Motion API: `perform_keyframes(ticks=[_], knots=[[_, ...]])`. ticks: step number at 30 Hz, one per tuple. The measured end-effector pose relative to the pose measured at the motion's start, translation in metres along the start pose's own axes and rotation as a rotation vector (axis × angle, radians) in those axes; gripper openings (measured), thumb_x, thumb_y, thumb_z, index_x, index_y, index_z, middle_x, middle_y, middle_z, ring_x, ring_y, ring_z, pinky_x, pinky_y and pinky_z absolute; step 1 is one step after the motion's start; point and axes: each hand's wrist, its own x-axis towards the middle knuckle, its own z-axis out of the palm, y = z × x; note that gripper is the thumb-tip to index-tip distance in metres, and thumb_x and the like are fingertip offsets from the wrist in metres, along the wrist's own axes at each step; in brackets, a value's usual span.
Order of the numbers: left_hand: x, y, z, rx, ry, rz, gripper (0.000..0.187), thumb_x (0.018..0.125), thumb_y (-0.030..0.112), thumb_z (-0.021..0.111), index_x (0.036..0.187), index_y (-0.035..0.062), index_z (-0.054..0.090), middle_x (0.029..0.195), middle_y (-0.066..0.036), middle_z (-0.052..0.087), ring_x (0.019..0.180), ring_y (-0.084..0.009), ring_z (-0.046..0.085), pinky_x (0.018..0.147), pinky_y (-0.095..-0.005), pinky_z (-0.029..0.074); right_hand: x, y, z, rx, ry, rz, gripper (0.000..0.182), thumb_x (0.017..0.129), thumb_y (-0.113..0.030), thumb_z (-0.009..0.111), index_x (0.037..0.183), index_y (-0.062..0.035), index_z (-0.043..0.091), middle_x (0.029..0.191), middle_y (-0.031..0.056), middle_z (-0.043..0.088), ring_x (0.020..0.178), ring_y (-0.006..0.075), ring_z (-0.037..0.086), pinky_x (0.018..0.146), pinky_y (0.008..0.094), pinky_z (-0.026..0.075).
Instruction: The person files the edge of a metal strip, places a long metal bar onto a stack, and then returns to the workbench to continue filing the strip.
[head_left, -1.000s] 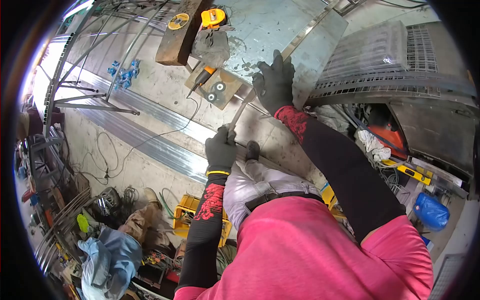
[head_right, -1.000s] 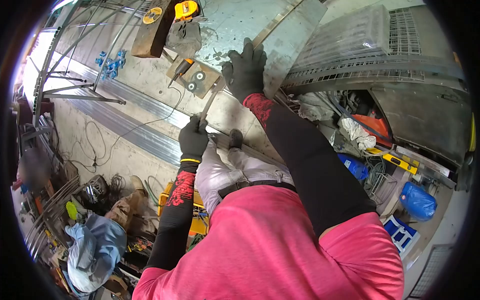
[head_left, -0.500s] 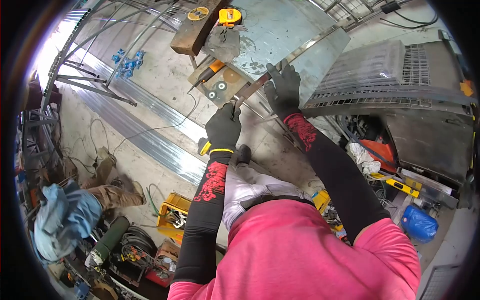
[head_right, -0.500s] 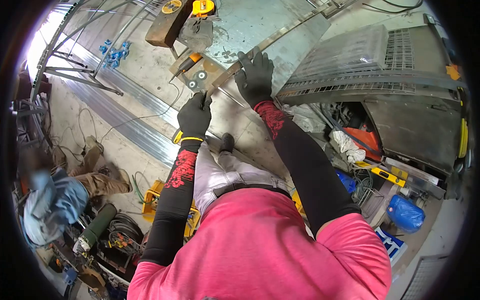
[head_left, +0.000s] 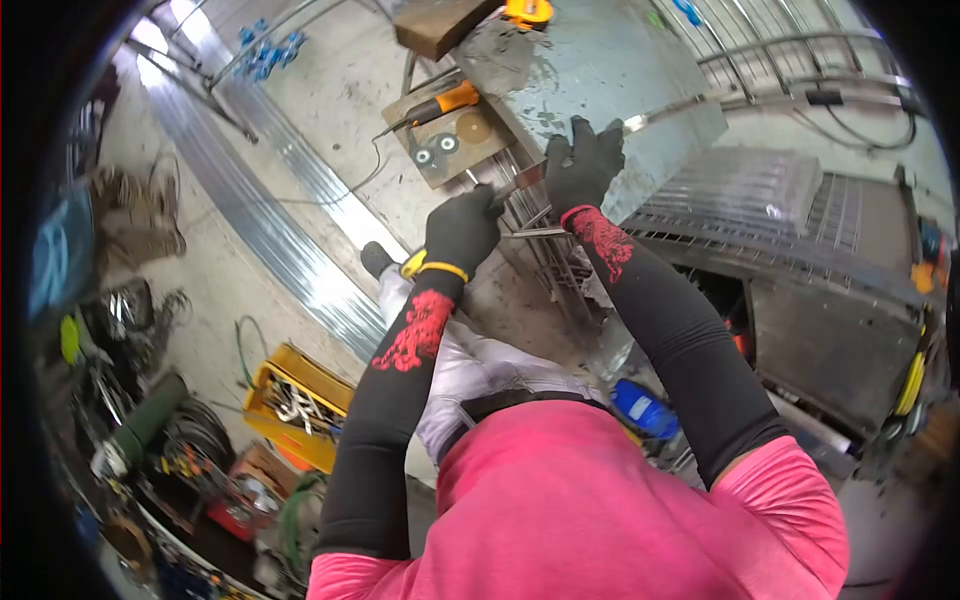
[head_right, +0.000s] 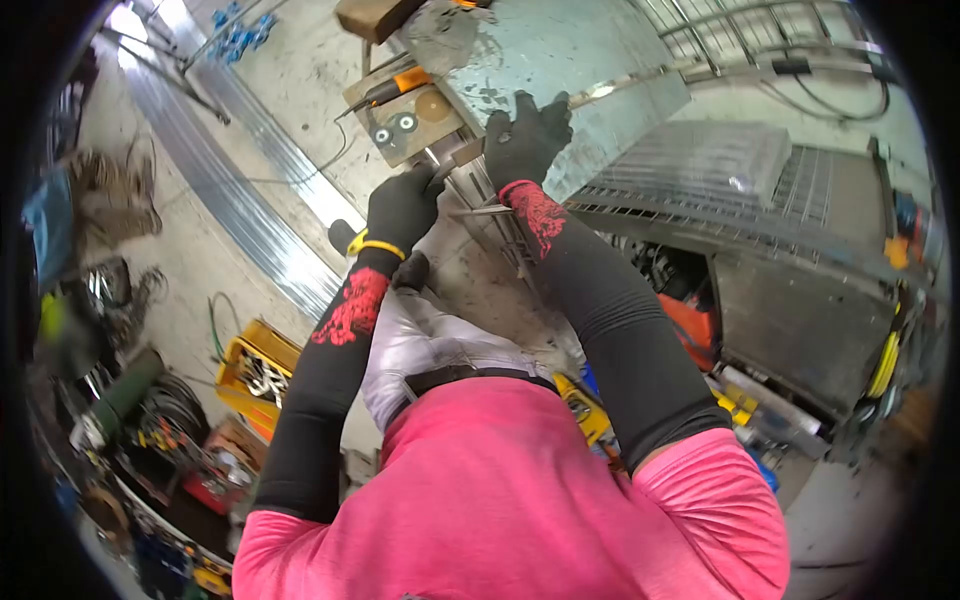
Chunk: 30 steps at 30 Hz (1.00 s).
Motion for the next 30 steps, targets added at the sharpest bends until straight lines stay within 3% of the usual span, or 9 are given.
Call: perform_keyframes(ticks=[7,11,13,17,18,20,22,24,30], knots=[[-0.026,-0.024,-0.015,-0.058,-0.214,-0.094,0.018,0.1,0.03,0.065,0.1,0.012,0.067,0.083,-0.017,0.072,0.081,-0.0391,0.072,0.07,-0.0522,0.056,0.01,0.0,0.004,0.101,-0.072,0.002,0.05,0.095,-0.03,0.06,0.136,-0.0025,0.068,0.156,0.0456,0.037,0.148,0.0565,0.036,0.122,0.0632,0.025],[0.004,-0.012,0.014,-0.101,0.124,0.063,0.026,0.097,0.036,0.065,0.098,0.0097,0.068,0.081,-0.015,0.072,0.079,-0.0394,0.072,0.071,-0.0536,0.056,0.007,-0.002,-0.002,0.126,-0.182,-0.012,0.051,0.098,-0.032,0.055,0.138,-0.0019,0.066,0.159,0.0436,0.036,0.151,0.0534,0.034,0.124,0.0574,0.027],[0.012,-0.014,0.014,-0.108,0.135,0.06,0.028,0.097,0.038,0.065,0.099,0.0105,0.069,0.08,-0.015,0.072,0.079,-0.0397,0.072,0.071,-0.0537,0.056,0.004,0.0,0.002,0.244,-0.153,0.186,0.053,0.099,-0.034,0.052,0.139,-0.0027,0.065,0.161,0.0432,0.033,0.152,0.0521,0.033,0.124,0.0547,0.027],[-0.046,-0.061,0.009,-0.19,0.224,0.062,0.03,0.098,0.041,0.064,0.099,0.0117,0.07,0.08,-0.015,0.072,0.077,-0.0399,0.071,0.07,-0.0528,0.056,0.008,0.009,0.0,0.126,-0.213,0.084,0.054,0.1,-0.037,0.05,0.139,-0.0024,0.066,0.157,0.0347,0.04,0.155,0.0495,0.029,0.125,0.0548,0.023],[-0.062,-0.061,-0.002,-0.207,0.221,0.05,0.03,0.098,0.041,0.064,0.099,0.0117,0.07,0.08,-0.015,0.072,0.077,-0.0399,0.071,0.07,-0.0528,0.056,0.008,0.003,-0.004,0.119,-0.2,0.114,0.053,0.101,-0.035,0.051,0.138,-0.0011,0.065,0.155,0.03,0.044,0.147,0.0451,0.043,0.119,0.0506,0.036],[-0.093,-0.064,-0.022,-0.272,-0.011,-0.234,0.029,0.099,0.039,0.065,0.098,0.0112,0.071,0.08,-0.015,0.071,0.076,-0.0391,0.071,0.07,-0.0511,0.056,0.008,-0.005,-0.002,0.304,-0.242,0.251,0.051,0.101,-0.033,0.052,0.137,0.0002,0.065,0.148,0.0281,0.049,0.135,0.0393,0.052,0.112,0.0456,0.042],[-0.108,-0.074,0.001,-0.248,0.028,-0.216,0.029,0.1,0.039,0.066,0.101,0.011,0.071,0.081,-0.015,0.072,0.076,-0.0391,0.071,0.069,-0.0505,0.056,0.007,-0.002,0.003,0.473,-0.256,0.401,0.048,0.102,-0.03,0.052,0.136,0.0015,0.066,0.142,0.0261,0.054,0.123,0.0335,0.062,0.104,0.0407,0.049],[-0.111,-0.075,0.02,-0.254,0.135,-0.203,0.031,0.099,0.04,0.068,0.106,0.0109,0.074,0.081,-0.016,0.073,0.077,-0.0388,0.071,0.069,-0.0495,0.056,0.005,0.007,0.008,0.656,-0.22,0.32,0.042,0.102,-0.02,0.05,0.136,0.0015,0.061,0.098,0.0068,0.063,0.088,0.0145,0.059,0.084,0.0295,0.051],[-0.088,-0.063,0.038,-0.496,0.178,-0.217,0.031,0.097,0.038,0.07,0.11,0.0104,0.076,0.088,-0.016,0.075,0.079,-0.0366,0.073,0.07,-0.0481,0.058,0.006,-0.005,-0.001,0.617,-0.22,0.306,0.044,0.103,-0.022,0.052,0.137,0.0047,0.061,0.114,0.0122,0.06,0.094,0.0176,0.059,0.088,0.0302,0.05]])
